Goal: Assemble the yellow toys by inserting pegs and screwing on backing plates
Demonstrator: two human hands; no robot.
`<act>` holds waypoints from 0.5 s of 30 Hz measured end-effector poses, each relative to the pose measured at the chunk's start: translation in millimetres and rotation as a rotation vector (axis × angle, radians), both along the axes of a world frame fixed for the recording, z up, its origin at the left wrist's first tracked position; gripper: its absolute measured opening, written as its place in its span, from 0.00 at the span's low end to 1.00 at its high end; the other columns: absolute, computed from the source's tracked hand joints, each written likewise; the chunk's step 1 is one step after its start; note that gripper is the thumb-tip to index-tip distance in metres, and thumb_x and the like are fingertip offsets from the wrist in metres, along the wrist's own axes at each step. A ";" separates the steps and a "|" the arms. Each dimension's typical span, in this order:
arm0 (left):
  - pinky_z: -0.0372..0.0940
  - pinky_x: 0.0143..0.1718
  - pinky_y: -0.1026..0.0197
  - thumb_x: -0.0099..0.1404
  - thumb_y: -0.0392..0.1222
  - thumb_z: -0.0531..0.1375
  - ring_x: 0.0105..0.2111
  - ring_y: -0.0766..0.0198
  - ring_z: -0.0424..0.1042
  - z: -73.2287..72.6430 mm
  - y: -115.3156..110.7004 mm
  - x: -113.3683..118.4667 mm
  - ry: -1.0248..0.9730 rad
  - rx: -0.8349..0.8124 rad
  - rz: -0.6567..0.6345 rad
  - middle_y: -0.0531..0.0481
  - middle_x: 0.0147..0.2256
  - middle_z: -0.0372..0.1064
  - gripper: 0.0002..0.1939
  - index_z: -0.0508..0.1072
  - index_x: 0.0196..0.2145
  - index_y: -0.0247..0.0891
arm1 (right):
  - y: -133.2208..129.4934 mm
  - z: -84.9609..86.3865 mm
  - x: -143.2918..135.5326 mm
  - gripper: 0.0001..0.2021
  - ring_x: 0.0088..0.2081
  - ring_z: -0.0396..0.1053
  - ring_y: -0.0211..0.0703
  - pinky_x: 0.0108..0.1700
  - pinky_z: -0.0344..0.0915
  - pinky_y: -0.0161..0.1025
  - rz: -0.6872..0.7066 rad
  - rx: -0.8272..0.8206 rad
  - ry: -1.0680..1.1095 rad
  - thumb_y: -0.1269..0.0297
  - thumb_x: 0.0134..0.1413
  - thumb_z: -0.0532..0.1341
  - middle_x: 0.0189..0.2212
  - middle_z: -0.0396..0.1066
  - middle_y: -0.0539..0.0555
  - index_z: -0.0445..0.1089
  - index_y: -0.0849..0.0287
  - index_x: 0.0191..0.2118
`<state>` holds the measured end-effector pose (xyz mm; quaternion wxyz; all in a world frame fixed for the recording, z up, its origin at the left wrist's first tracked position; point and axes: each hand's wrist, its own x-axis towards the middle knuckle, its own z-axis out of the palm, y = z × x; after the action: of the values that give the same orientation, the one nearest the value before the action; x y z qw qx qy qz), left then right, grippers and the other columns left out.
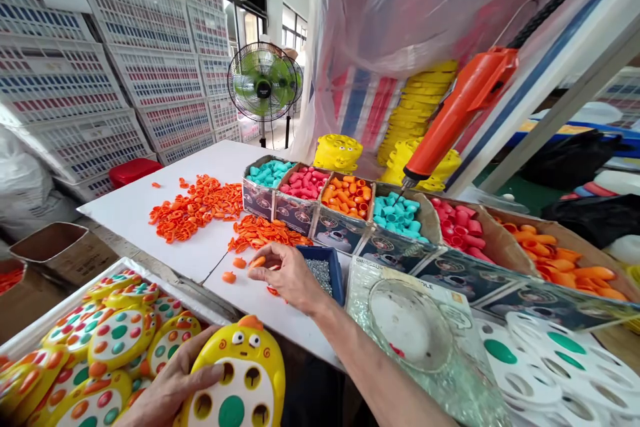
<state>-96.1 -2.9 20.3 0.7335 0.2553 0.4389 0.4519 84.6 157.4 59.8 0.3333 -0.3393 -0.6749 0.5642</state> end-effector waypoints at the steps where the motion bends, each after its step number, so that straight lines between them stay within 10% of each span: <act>1: 0.75 0.38 0.55 0.54 0.48 0.75 0.37 0.48 0.83 1.5 1.3 1.2 0.004 -0.003 0.004 0.44 0.40 0.83 0.28 0.75 0.50 0.40 | -9.2 2.2 5.1 0.14 0.38 0.78 0.45 0.42 0.73 0.40 0.002 -0.036 0.024 0.56 0.48 0.72 0.34 0.79 0.52 0.73 0.58 0.36; 6: 0.75 0.38 0.55 0.59 0.44 0.72 0.37 0.49 0.83 5.7 7.3 12.3 -0.010 0.001 -0.002 0.42 0.41 0.83 0.27 0.72 0.54 0.38 | -52.8 2.6 25.6 0.08 0.36 0.79 0.45 0.41 0.74 0.39 0.000 -0.069 0.032 0.62 0.52 0.71 0.33 0.81 0.51 0.75 0.56 0.36; 15: 0.74 0.34 0.59 0.58 0.39 0.73 0.40 0.48 0.82 8.9 11.1 36.3 -0.093 0.007 0.088 0.43 0.40 0.83 0.26 0.73 0.52 0.38 | -83.1 -21.0 33.6 0.04 0.49 0.70 0.48 0.53 0.68 0.45 -0.206 0.427 -0.015 0.63 0.57 0.70 0.40 0.78 0.52 0.76 0.51 0.38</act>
<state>-59.8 8.2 29.3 0.7317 0.2169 0.4135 0.4966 118.1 74.4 38.8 0.4483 -0.3322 -0.7432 0.3692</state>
